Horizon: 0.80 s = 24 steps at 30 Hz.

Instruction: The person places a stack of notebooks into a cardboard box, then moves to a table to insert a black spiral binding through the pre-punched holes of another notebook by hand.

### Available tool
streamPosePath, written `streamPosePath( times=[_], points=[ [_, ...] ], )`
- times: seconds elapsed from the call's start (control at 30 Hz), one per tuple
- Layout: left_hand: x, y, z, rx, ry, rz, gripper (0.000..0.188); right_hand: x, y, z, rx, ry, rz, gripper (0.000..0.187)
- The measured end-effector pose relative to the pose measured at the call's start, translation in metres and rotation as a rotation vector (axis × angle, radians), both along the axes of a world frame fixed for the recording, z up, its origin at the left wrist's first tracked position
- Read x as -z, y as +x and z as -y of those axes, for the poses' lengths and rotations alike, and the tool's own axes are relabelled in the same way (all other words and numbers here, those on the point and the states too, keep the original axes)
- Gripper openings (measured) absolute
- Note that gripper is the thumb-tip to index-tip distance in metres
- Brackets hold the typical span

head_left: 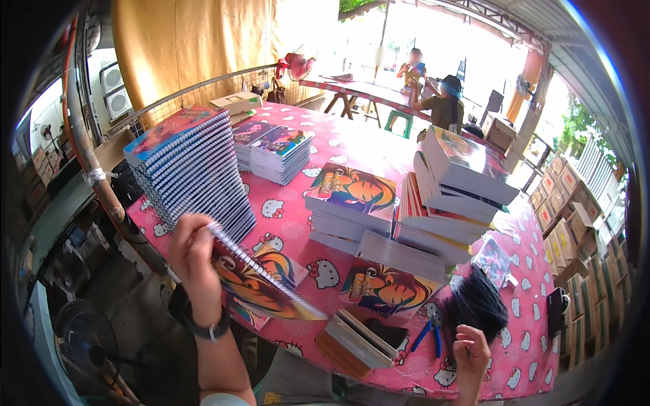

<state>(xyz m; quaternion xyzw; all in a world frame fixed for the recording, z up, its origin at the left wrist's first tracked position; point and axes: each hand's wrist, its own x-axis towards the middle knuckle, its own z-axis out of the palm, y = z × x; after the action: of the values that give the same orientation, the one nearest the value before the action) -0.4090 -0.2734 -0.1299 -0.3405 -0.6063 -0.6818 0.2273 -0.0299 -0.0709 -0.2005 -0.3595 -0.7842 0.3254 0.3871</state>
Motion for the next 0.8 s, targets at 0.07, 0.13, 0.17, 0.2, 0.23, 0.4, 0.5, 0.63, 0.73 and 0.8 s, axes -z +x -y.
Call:
streamPosePath(
  times=[0.07, 0.13, 0.17, 0.2, 0.23, 0.4, 0.5, 0.63, 0.73, 0.8],
  points=[
    [0.015, -0.037, -0.004, -0.046, -0.546, -0.296, 0.013, 0.015, -0.006, 0.004, -0.018, -0.016, 0.038, 0.026],
    [0.039, -0.042, -0.035, 0.159, -0.829, -0.359, 0.015, 0.024, -0.011, 0.007, -0.041, 0.007, 0.054, 0.029],
    [0.058, -0.042, -0.045, 0.157, -0.922, -0.412, 0.026, 0.022, -0.016, 0.009, -0.067, 0.018, 0.066, 0.030],
    [0.085, -0.038, -0.055, 0.170, -1.004, -0.465, 0.037, 0.019, -0.018, 0.011, -0.079, 0.036, 0.085, 0.031],
    [0.115, -0.030, -0.060, 0.040, -1.028, -0.442, 0.046, 0.016, -0.019, 0.011, -0.100, 0.046, 0.096, 0.033],
    [0.223, 0.009, -0.051, -0.059, -1.375, -0.094, 0.086, 0.018, -0.001, 0.006, -0.106, 0.040, 0.184, 0.033],
    [0.229, 0.006, -0.056, -0.118, -1.326, -0.138, 0.086, 0.019, -0.002, 0.007, -0.133, 0.023, 0.220, 0.032],
    [0.184, 0.015, -0.093, -0.010, -0.835, -0.180, 0.068, 0.023, -0.005, 0.011, -0.148, 0.088, 0.197, 0.031],
    [0.120, 0.037, -0.136, 0.220, -0.557, -0.464, 0.046, 0.023, -0.014, 0.014, -0.179, 0.022, 0.199, 0.030],
    [0.103, 0.050, -0.165, 0.356, -0.579, -0.619, 0.038, 0.018, -0.017, 0.017, -0.226, 0.055, 0.231, 0.029]
  ],
)
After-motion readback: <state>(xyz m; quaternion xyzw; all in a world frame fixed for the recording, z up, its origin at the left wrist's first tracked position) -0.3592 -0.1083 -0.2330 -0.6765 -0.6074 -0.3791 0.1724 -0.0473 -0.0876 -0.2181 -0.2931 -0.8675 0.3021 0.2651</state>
